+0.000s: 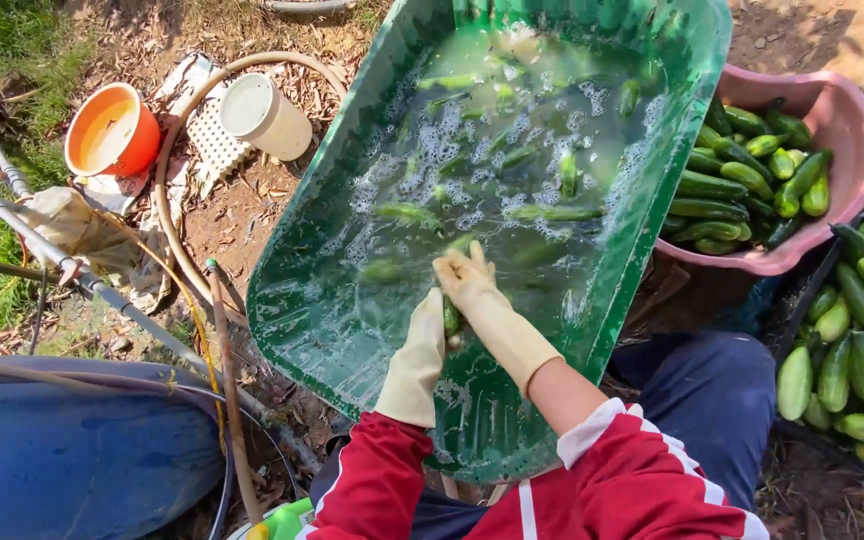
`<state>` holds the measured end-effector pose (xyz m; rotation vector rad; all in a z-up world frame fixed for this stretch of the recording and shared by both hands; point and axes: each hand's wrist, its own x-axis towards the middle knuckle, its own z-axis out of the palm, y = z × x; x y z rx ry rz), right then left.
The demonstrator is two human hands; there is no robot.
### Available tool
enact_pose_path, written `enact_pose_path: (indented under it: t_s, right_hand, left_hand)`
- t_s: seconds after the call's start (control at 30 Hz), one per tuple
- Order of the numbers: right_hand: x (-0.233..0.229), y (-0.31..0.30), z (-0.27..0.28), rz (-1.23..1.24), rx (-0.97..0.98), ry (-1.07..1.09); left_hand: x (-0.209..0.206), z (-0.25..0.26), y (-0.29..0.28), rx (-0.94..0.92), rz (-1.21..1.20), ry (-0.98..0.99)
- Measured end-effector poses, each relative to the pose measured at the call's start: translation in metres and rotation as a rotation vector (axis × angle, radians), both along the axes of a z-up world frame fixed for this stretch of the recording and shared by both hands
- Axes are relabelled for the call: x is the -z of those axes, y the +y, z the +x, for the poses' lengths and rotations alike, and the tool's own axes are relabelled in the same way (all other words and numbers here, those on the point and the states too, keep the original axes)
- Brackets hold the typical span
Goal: Washing cucumbers in a tub of soapy water and transferring them to a collection basket.
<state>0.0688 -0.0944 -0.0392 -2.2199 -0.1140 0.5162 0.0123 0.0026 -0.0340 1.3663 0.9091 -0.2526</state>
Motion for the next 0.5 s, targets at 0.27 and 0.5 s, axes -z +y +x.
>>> enact_pose_path:
  t_s: [0.27, 0.5]
  right_hand:
    - [-0.012, 0.025, -0.054, 0.063, 0.001, -0.145]
    - [0.106, -0.056, 0.038, -0.094, 0.374, -0.068]
  left_hand:
    - [-0.026, -0.015, -0.010, 0.088, -0.139, -0.041]
    - [-0.038, -0.037, 0.008, 0.161, -0.242, -0.023]
